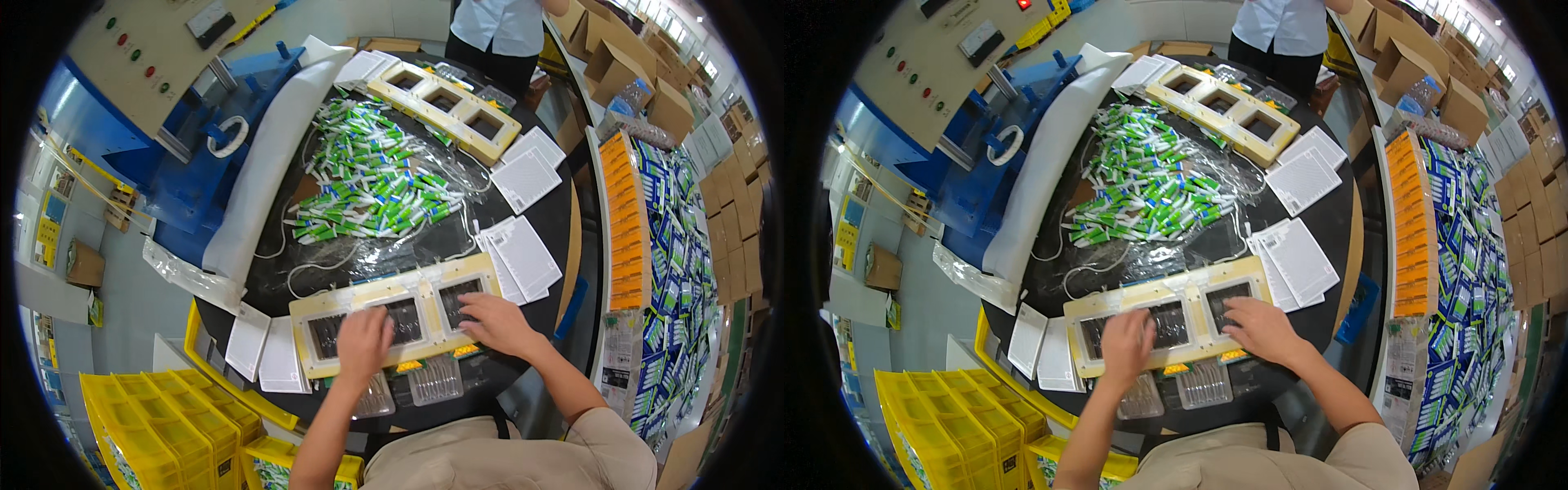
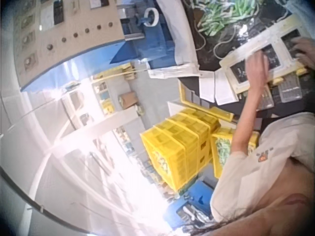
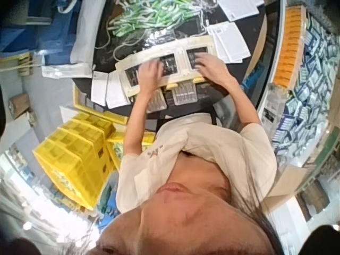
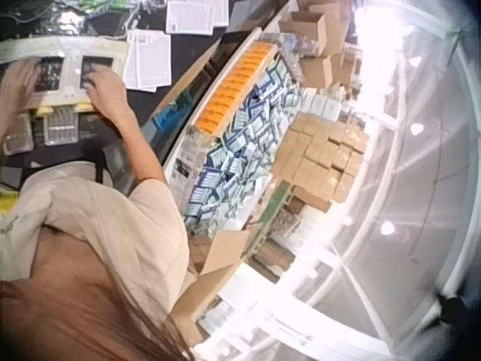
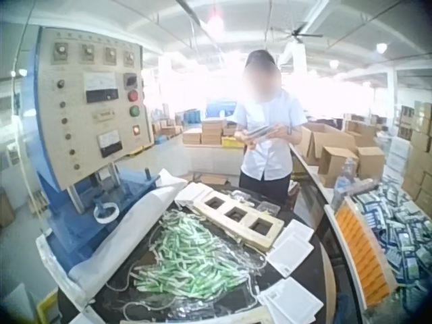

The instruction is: The person places green cylindrical batteries into a wooden jig, then covers them with white paper sheets and stacks the completed units. The person repeats this cycle multiple times, handling batteries and paper sheets by hand.

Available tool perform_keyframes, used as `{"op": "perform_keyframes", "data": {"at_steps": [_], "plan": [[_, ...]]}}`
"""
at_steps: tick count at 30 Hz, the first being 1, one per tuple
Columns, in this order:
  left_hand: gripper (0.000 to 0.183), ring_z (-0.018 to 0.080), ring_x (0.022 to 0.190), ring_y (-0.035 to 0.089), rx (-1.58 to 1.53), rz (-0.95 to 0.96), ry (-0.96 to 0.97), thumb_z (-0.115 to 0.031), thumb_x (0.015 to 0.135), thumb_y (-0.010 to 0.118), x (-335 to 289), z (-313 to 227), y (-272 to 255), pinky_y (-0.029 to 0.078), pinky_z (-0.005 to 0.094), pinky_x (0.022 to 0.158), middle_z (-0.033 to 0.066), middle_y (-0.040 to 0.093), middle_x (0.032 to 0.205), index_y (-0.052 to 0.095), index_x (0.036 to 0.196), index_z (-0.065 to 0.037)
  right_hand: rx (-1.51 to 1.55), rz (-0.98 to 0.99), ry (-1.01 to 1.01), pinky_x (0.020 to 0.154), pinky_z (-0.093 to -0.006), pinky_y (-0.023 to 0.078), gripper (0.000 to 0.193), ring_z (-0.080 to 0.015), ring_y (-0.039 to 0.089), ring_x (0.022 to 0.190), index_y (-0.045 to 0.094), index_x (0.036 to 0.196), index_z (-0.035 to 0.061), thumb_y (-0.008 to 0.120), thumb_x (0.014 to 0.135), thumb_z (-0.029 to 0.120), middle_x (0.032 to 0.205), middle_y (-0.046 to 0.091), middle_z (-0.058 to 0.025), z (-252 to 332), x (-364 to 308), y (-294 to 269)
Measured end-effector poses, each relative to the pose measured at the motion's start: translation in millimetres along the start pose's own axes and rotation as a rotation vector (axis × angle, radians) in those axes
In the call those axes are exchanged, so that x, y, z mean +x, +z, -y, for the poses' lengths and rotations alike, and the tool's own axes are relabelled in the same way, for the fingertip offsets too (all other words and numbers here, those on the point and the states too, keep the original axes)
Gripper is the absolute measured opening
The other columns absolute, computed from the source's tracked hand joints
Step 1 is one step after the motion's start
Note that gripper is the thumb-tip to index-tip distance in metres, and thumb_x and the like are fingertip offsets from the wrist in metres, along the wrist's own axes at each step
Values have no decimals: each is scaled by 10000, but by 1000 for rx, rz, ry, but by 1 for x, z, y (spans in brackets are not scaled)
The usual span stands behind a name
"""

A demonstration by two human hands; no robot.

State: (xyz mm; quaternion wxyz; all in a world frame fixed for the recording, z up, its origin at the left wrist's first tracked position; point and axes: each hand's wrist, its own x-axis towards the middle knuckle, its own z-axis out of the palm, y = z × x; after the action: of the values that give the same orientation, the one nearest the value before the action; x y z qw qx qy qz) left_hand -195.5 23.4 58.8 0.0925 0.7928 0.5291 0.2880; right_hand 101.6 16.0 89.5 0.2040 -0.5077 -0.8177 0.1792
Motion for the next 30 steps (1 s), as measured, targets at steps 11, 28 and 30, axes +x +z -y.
{"op": "perform_keyframes", "data": {"at_steps": [11, 28, 30], "plan": [[198, 255, 1021, 638, 419, 109, 380, -128, 870, 633, 148, 146, 54, 525, 362, 783, 74, 629, 1044, 624, 1065, -95, -21, -309, 63, 755, -440, 554, 155, -340, 695, 893, 729, 1035, 75, 696, 895, 132, 951, 712, -130, 23, 222, 96], [260, 242, 1155, 677, 84, 12, 273, -106, 885, 634, -90, 111, -83, 515, 398, 1000, 102, 714, 1243, 710, 1123, -38, -103, -190, -301, 644, -335, 511, 338, -228, 581, 770, 697, 1077, -42, 720, 764, 85, 813, 565, -66, 159, 94, 155], [270, 243, 1154, 678, 107, 7, 267, -102, 878, 639, -91, 117, -75, 511, 400, 1010, 103, 715, 1241, 710, 1129, -33, -104, -194, -265, 642, -340, 508, 317, -236, 576, 760, 697, 1071, -45, 713, 776, 72, 807, 567, -75, 167, 91, 172]]}}
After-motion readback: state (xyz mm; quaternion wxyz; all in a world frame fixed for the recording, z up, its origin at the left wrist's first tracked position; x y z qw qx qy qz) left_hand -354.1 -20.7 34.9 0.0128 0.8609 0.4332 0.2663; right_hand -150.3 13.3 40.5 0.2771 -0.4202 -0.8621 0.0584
